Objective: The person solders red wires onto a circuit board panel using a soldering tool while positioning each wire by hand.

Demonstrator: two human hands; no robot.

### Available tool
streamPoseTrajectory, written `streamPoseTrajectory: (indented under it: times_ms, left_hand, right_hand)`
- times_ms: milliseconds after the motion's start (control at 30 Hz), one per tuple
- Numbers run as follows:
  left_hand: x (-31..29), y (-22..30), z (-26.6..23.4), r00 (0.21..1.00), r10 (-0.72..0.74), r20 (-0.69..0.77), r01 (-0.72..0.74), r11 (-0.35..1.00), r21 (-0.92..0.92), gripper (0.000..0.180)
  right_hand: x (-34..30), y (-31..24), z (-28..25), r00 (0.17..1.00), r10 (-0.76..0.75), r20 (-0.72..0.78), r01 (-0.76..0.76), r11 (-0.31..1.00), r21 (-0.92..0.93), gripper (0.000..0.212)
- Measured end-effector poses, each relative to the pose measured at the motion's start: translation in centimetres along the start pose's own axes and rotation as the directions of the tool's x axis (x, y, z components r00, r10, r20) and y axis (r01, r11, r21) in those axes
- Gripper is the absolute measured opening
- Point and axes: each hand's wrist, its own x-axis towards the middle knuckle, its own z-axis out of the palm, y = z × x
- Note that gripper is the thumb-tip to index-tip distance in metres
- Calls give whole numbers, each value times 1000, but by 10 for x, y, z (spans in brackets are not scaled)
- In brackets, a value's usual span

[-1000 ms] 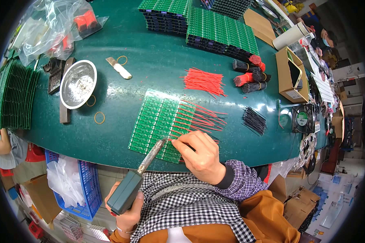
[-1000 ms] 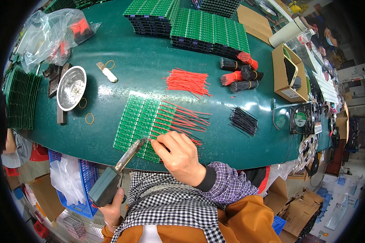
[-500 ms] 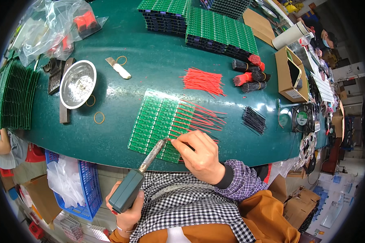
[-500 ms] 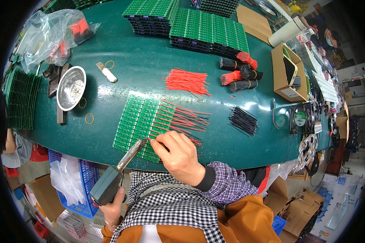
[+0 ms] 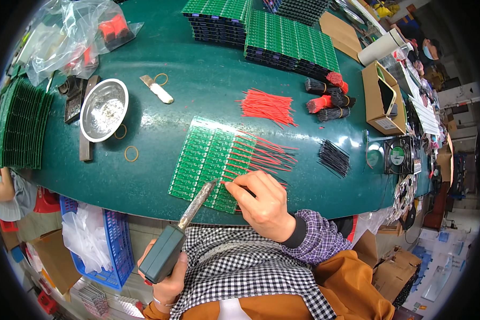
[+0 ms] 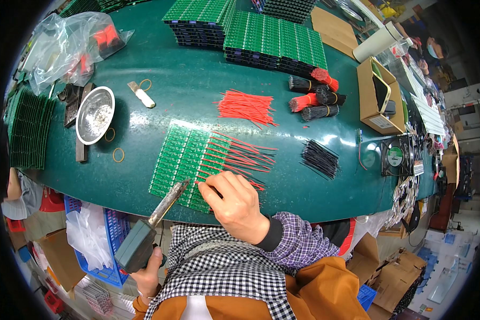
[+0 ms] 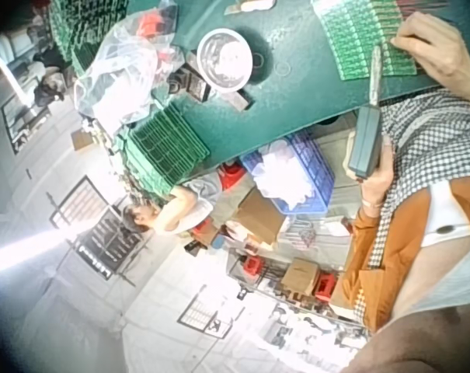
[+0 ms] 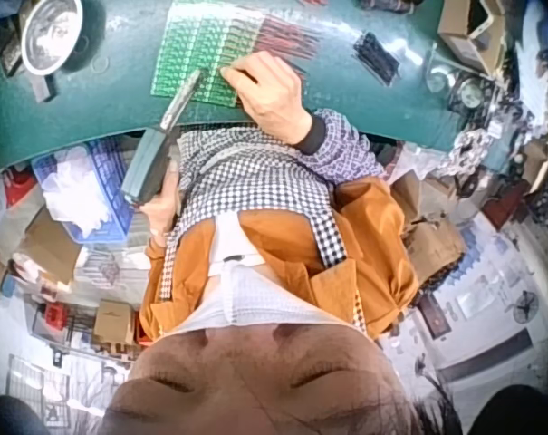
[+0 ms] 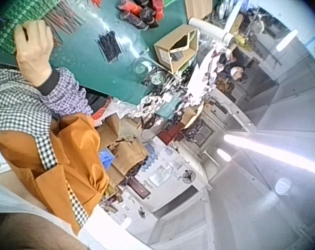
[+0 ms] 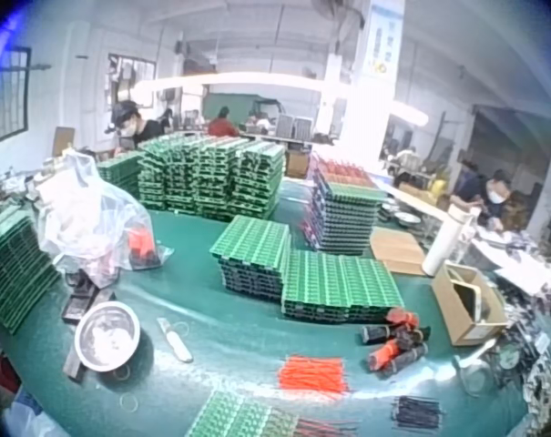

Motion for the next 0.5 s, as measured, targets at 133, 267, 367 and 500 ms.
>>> streamPoseTrajectory:
  times_ms: [133, 267, 367, 500]
  left_hand:
    - [3, 13, 5, 999, 7, -42, -9, 999, -34, 27]
    - [0, 9, 3, 996, 63, -68, -63, 998, 6, 29]
    - [-3, 3, 2, 994, 76, -77, -75, 997, 17, 30]
    - [1, 7, 5, 989, 114, -90, -116, 993, -20, 29]
  right_hand:
    - [-1, 0, 3, 1000, 11, -6, -11, 1000, 1, 34]
    - [-1, -3, 1, 999, 2, -39, -3, 1000, -14, 31]
    - [-2, -7, -1, 1000, 7, -30, -7, 1000, -6, 28]
    - [-4, -8, 0, 1000, 17, -23, -17, 1000, 6, 26]
